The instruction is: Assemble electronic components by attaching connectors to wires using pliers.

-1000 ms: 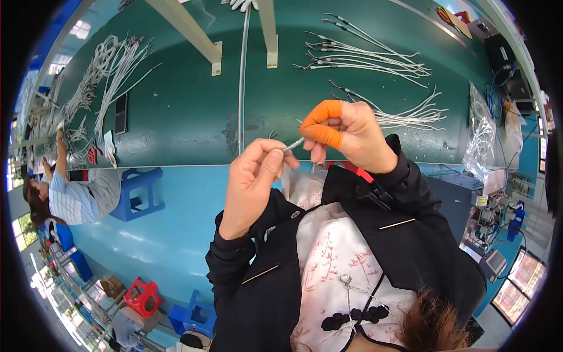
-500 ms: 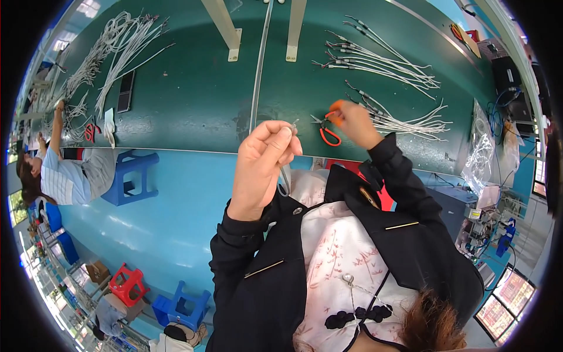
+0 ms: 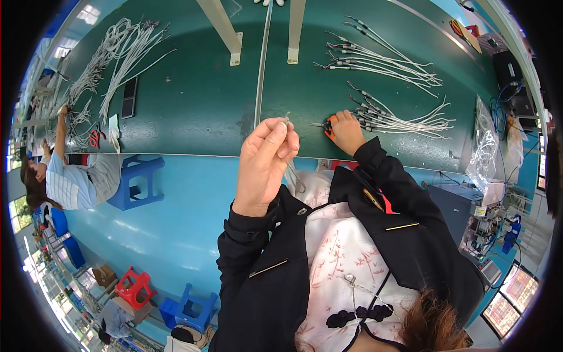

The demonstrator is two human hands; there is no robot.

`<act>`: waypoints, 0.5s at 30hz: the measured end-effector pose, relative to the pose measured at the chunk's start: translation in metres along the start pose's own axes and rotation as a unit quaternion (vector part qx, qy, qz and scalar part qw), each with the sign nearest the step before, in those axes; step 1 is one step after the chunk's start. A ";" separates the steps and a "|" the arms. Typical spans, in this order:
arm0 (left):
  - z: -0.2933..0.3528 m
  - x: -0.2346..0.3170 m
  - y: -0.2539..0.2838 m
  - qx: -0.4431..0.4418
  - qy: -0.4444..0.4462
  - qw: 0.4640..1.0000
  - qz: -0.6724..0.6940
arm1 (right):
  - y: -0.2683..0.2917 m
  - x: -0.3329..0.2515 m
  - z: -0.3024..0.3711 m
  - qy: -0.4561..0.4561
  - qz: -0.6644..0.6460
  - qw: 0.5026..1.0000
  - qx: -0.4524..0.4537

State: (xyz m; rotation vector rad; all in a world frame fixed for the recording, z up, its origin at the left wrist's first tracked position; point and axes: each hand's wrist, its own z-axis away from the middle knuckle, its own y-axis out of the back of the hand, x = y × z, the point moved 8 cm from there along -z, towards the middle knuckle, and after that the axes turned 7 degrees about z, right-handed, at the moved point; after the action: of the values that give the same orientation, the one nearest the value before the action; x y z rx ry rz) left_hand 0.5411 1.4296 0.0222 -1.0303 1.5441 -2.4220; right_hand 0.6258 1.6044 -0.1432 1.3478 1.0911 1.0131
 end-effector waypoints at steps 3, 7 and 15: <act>0.000 0.001 -0.001 0.009 -0.013 1.000 -0.011 | 0.019 -0.006 -0.001 0.035 -0.005 0.999 0.032; 0.000 0.002 -0.002 0.004 -0.029 0.999 -0.019 | 0.060 0.018 -0.002 -0.133 -0.252 0.958 -0.038; -0.011 -0.007 -0.014 -0.008 -0.012 1.000 -0.017 | 0.208 -0.003 -0.008 -0.056 -0.535 0.841 -0.057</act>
State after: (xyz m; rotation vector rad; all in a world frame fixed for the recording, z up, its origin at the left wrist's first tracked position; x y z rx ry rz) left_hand 0.5439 1.4483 0.0274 -1.0931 1.5551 -2.4146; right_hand 0.6301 1.6026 0.0650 0.4925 1.3929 0.1444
